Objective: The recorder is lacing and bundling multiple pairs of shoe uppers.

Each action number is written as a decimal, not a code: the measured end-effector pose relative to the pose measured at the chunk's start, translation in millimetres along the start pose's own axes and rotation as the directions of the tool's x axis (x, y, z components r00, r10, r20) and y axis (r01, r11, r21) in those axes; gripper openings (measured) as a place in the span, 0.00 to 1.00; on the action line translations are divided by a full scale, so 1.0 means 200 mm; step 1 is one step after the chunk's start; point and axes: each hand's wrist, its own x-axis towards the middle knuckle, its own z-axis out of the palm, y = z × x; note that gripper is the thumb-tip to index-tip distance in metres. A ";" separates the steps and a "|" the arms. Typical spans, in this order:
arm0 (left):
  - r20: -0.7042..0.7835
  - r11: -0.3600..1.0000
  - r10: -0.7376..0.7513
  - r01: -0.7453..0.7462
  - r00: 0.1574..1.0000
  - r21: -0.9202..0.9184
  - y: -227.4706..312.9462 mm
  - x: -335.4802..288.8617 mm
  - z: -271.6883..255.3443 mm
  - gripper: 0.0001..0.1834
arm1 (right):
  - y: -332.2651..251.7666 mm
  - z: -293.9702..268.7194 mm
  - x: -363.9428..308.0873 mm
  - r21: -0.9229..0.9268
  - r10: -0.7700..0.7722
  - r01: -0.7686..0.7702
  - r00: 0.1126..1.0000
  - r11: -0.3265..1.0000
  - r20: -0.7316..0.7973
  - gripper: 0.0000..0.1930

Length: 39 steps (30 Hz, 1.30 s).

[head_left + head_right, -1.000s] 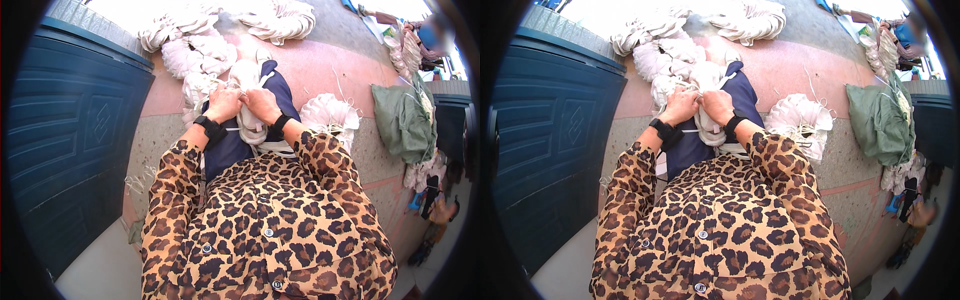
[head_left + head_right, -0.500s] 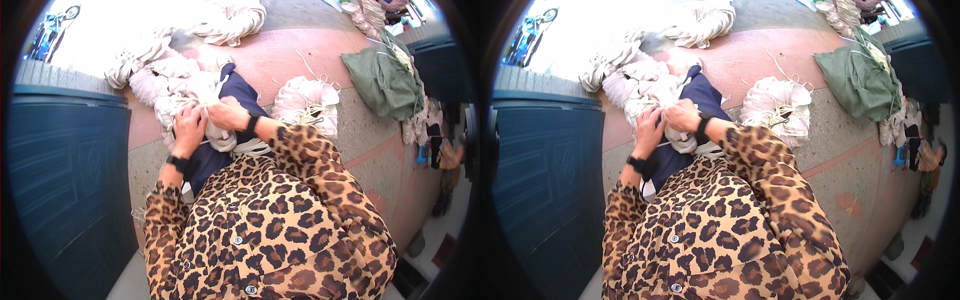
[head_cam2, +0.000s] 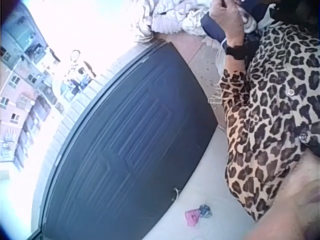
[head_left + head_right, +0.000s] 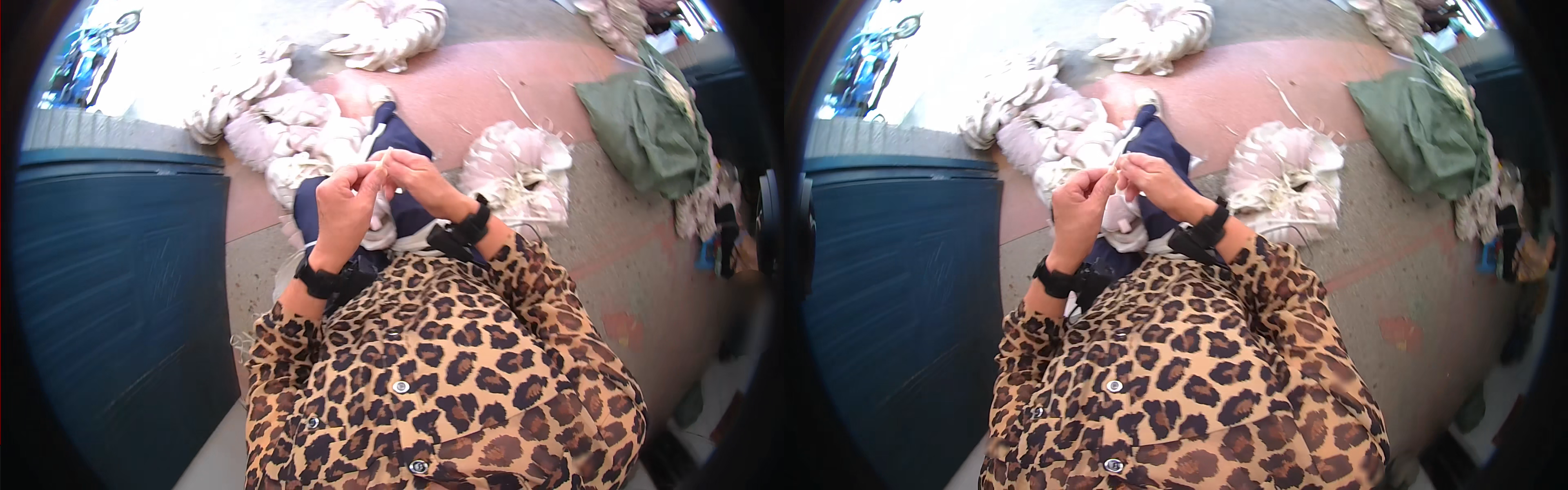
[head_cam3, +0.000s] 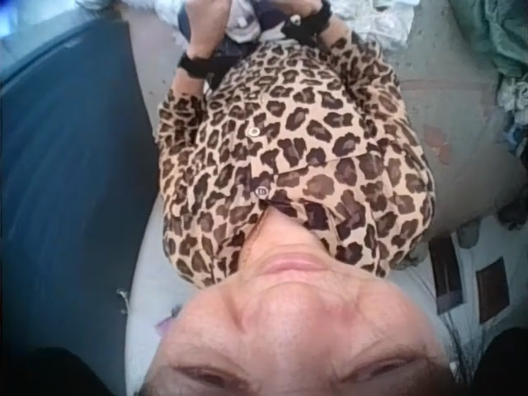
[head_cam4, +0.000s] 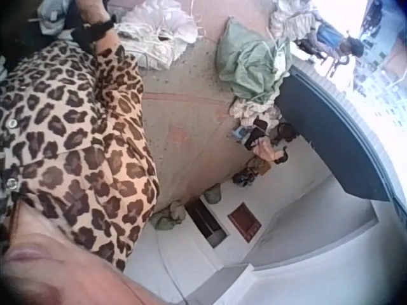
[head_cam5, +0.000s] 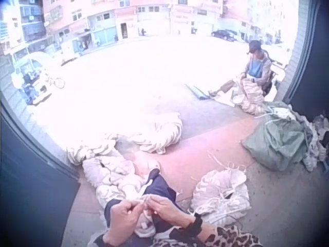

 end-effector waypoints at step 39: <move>0.084 0.638 0.107 -0.133 0.991 0.759 -0.48 0.34 -0.33 0.08 | -1.43 0.52 0.09 -0.287 -0.605 0.739 0.667 0.609 0.434 0.14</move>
